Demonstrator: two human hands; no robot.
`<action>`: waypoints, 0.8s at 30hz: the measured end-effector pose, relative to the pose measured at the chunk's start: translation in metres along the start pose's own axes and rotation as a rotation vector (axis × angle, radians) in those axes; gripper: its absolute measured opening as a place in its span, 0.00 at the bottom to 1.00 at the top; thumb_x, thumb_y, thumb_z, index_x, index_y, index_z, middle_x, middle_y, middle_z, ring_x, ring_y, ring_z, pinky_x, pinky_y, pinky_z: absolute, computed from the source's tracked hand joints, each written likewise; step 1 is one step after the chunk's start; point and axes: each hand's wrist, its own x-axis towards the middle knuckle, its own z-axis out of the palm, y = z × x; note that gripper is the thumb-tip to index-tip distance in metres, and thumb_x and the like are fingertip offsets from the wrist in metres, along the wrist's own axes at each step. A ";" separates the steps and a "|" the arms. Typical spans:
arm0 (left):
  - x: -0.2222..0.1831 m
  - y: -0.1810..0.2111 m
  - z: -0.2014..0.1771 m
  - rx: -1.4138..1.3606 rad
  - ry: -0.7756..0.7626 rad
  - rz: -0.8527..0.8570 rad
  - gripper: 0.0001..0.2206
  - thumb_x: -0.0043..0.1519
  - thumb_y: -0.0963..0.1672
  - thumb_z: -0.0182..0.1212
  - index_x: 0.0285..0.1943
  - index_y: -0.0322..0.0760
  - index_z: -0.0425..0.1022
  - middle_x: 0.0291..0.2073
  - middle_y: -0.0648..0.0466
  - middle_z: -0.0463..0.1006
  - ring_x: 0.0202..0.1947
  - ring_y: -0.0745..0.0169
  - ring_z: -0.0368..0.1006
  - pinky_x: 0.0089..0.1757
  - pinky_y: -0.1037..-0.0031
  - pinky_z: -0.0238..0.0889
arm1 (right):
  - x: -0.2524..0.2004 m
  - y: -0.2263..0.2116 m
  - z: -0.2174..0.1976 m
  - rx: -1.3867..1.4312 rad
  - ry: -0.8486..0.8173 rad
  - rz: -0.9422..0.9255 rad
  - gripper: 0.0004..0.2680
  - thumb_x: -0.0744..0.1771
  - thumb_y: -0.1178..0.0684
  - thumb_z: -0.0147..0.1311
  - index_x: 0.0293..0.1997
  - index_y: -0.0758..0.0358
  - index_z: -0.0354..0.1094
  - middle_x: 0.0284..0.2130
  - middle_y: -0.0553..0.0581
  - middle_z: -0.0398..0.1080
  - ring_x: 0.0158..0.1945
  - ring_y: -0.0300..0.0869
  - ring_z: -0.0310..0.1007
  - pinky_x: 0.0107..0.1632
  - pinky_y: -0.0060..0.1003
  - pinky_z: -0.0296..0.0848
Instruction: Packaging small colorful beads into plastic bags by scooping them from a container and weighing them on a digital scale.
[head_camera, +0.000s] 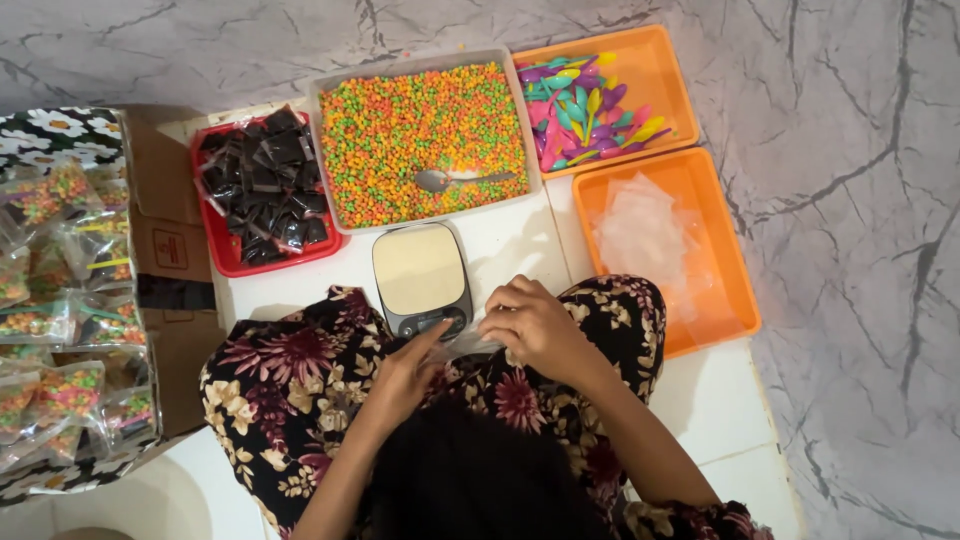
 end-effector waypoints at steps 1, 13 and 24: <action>-0.001 -0.009 0.001 -0.001 -0.003 0.000 0.33 0.56 0.32 0.58 0.72 0.47 0.67 0.53 0.40 0.79 0.52 0.36 0.76 0.50 0.51 0.73 | 0.001 -0.006 -0.004 0.000 0.000 0.003 0.03 0.66 0.54 0.60 0.32 0.56 0.75 0.34 0.48 0.69 0.41 0.45 0.66 0.46 0.39 0.66; 0.023 0.029 -0.058 -0.187 -0.382 -0.111 0.54 0.40 0.48 0.84 0.78 0.40 0.54 0.72 0.35 0.59 0.72 0.30 0.50 0.67 0.47 0.42 | 0.011 -0.026 0.003 -0.050 -0.276 0.076 0.07 0.67 0.45 0.57 0.30 0.48 0.75 0.45 0.47 0.80 0.71 0.51 0.58 0.71 0.68 0.35; 0.082 0.016 -0.016 -0.483 -0.431 -0.214 0.40 0.51 0.44 0.79 0.74 0.39 0.62 0.61 0.43 0.73 0.62 0.42 0.68 0.60 0.55 0.61 | 0.015 0.024 0.007 -0.069 -0.290 0.004 0.07 0.67 0.50 0.58 0.30 0.56 0.71 0.58 0.49 0.74 0.74 0.54 0.53 0.68 0.78 0.25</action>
